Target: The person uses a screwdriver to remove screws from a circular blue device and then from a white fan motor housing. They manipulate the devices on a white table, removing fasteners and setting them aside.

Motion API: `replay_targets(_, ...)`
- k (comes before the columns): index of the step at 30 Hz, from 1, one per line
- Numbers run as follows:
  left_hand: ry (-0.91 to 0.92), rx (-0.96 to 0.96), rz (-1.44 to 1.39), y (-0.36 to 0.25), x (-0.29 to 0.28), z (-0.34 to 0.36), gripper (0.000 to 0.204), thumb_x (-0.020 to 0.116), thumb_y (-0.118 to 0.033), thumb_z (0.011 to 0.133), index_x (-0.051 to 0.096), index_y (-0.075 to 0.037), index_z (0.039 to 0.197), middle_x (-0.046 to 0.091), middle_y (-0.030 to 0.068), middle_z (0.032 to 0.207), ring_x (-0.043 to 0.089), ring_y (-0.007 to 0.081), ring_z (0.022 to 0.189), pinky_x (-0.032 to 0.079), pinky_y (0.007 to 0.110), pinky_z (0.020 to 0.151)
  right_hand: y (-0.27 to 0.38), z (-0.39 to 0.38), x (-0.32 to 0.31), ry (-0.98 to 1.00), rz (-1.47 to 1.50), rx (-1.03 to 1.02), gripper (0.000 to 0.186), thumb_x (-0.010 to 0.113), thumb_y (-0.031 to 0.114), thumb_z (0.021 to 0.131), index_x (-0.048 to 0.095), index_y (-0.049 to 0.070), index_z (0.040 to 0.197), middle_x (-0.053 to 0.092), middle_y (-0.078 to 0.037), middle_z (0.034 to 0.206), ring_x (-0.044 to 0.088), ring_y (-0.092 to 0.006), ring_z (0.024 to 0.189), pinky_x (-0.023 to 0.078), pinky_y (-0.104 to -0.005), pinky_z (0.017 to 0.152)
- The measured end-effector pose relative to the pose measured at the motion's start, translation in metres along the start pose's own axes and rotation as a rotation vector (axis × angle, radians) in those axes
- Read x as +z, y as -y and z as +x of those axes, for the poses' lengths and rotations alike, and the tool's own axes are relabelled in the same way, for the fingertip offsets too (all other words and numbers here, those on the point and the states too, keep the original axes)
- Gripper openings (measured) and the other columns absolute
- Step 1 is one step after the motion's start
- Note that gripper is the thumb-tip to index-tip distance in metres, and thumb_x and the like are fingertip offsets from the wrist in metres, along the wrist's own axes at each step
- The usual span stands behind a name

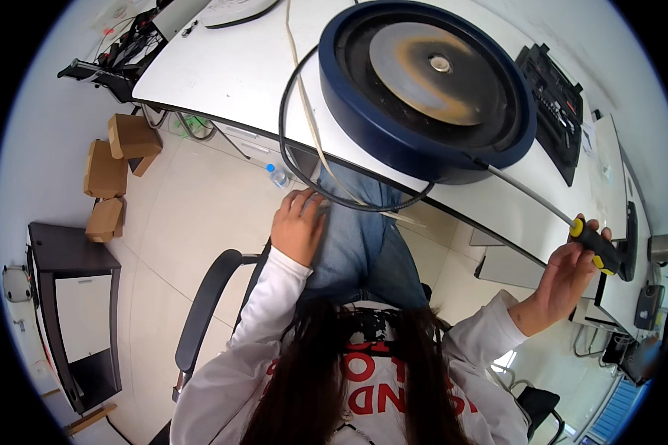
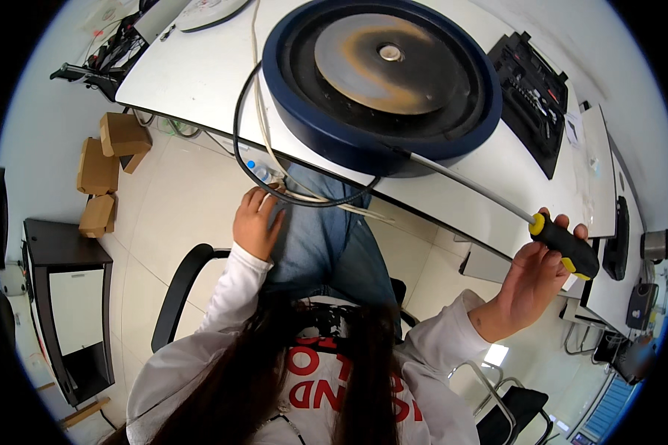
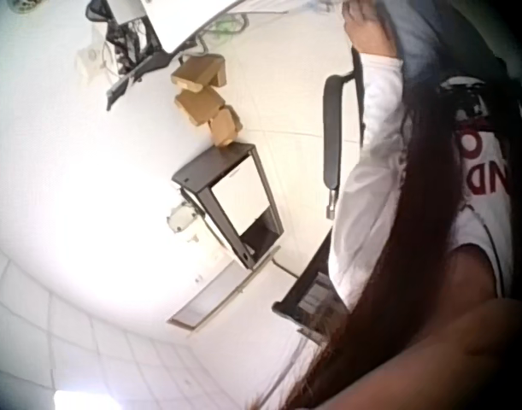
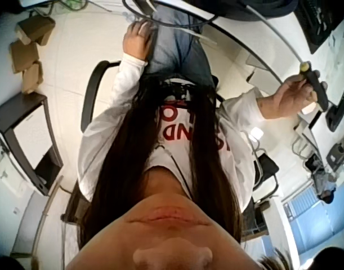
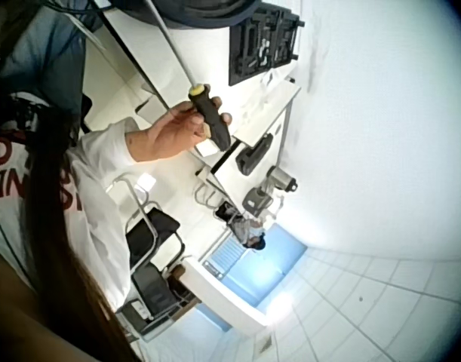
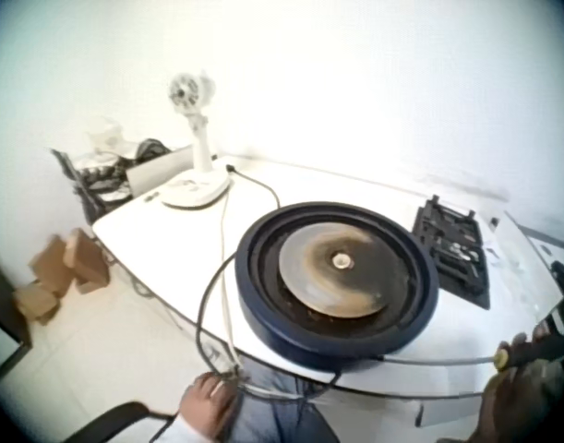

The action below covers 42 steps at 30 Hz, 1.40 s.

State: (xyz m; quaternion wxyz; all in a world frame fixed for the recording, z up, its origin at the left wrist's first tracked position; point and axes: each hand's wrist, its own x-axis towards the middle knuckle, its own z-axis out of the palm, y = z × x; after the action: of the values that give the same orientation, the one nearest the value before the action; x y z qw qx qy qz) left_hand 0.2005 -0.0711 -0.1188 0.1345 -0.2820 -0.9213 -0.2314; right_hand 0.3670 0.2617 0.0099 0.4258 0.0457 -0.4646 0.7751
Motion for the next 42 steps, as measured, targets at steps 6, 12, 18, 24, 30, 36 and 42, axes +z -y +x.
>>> replay_targets(6,0.032,0.132,0.072,0.019,0.018,0.003,0.016,0.068,-0.018,0.074,0.066,-0.010,0.087,0.056,0.0049,0.094,0.055,0.0239,0.094,0.044,0.037,0.082,0.000,-0.002,-0.008,-0.115,-0.162,-0.034,0.052,0.061,0.002,0.089,0.037,0.009,0.135,0.047,-0.015,0.130,0.047,-0.0352,0.124,0.056,-0.0235,0.084)
replay_targets(12,0.024,-0.035,-0.392,0.040,-0.064,-0.011,0.013,0.067,-0.014,0.080,0.064,-0.004,0.089,0.055,0.0091,0.083,0.054,0.0243,0.078,0.044,0.034,0.069,0.005,-0.002,-0.015,-0.273,-0.201,-0.085,0.051,0.062,0.007,0.088,0.039,0.008,0.134,0.049,-0.017,0.131,0.049,-0.0323,0.123,0.059,-0.0227,0.080)
replay_targets(18,-0.177,-0.228,-1.268,0.106,-0.157,-0.056,0.034,0.075,-0.029,0.078,0.051,-0.006,0.076,0.049,0.0015,0.066,0.045,0.0108,0.056,0.034,0.025,0.052,-0.011,0.010,-0.013,-0.306,-0.106,-0.047,0.046,0.059,0.007,0.090,0.041,0.007,0.133,0.050,-0.017,0.129,0.052,-0.0304,0.120,0.059,-0.0229,0.078)
replay_targets(24,-0.594,0.238,-2.072,0.101,-0.206,-0.005,0.012,0.048,-0.020,0.099,0.045,-0.009,0.094,0.038,-0.0025,0.078,0.037,0.0042,0.052,0.031,0.021,0.051,-0.014,0.014,-0.008,-0.267,-0.113,-0.046,0.046,0.061,0.004,0.089,0.043,0.007,0.131,0.052,-0.016,0.125,0.055,-0.0297,0.116,0.059,-0.0211,0.076)
replay_targets(30,-0.728,0.011,-1.752,0.118,-0.242,0.114,0.023,0.049,-0.023,0.098,0.057,-0.005,0.111,0.046,-0.0033,0.077,0.043,0.0056,0.061,0.037,0.021,0.062,-0.017,0.016,-0.001,-0.276,-0.110,-0.039,0.047,0.061,0.000,0.088,0.043,0.006,0.131,0.052,-0.017,0.125,0.057,-0.0299,0.114,0.058,-0.0199,0.073)
replay_targets(36,-0.700,-0.023,-0.975,0.101,-0.211,0.251,0.022,0.063,-0.017,0.090,0.058,-0.002,0.105,0.057,0.0018,0.079,0.062,0.0115,0.070,0.052,0.025,0.062,-0.014,0.011,0.006,-0.308,-0.095,-0.072,0.045,0.060,-0.001,0.088,0.043,0.006,0.129,0.053,-0.018,0.123,0.057,-0.0302,0.114,0.059,-0.0208,0.074)
replay_targets(42,-0.405,-0.049,-0.729,0.092,-0.123,0.290,0.009,0.065,-0.010,0.086,0.062,-0.003,0.091,0.051,0.0027,0.064,0.068,0.0158,0.063,0.048,0.024,0.053,0.001,0.008,0.011,-0.406,-0.133,-0.115,0.044,0.055,0.005,0.093,0.039,0.009,0.134,0.049,-0.014,0.131,0.054,-0.0209,0.116,0.051,-0.0217,0.087)
